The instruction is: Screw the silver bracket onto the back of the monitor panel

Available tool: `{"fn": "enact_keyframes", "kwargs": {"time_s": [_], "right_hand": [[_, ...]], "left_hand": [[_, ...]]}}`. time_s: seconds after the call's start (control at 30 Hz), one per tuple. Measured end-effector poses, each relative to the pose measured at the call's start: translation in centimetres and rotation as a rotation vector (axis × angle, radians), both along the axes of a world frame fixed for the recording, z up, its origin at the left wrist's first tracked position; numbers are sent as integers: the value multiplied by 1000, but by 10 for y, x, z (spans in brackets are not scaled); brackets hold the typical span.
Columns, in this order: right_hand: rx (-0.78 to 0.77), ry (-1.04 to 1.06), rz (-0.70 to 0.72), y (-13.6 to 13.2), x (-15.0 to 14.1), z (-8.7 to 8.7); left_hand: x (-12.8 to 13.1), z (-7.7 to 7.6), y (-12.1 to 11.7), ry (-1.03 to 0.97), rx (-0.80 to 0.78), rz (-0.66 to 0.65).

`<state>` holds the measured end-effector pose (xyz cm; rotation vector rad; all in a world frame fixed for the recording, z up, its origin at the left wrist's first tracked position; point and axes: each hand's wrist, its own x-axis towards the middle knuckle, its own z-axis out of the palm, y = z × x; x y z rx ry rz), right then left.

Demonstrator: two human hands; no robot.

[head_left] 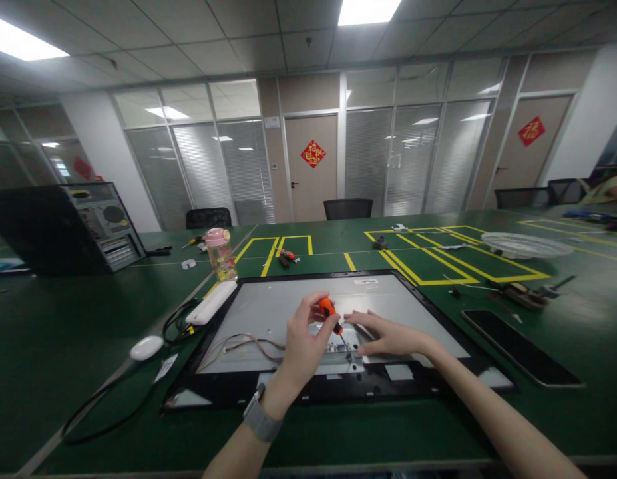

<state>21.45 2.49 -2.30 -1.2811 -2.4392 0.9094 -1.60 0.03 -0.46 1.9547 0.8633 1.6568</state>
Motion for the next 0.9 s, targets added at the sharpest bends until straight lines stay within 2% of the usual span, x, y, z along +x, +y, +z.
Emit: {"fn": "enact_keyframes", "kwargs": {"time_s": [0.6,0.9], "right_hand": [[-18,-11,-6,-3,-3,6],[-4,2,1,0,0,1]], "left_hand": [[2,1,-1,42,-16,-2],[2,0,0,54,-5,29]]}}
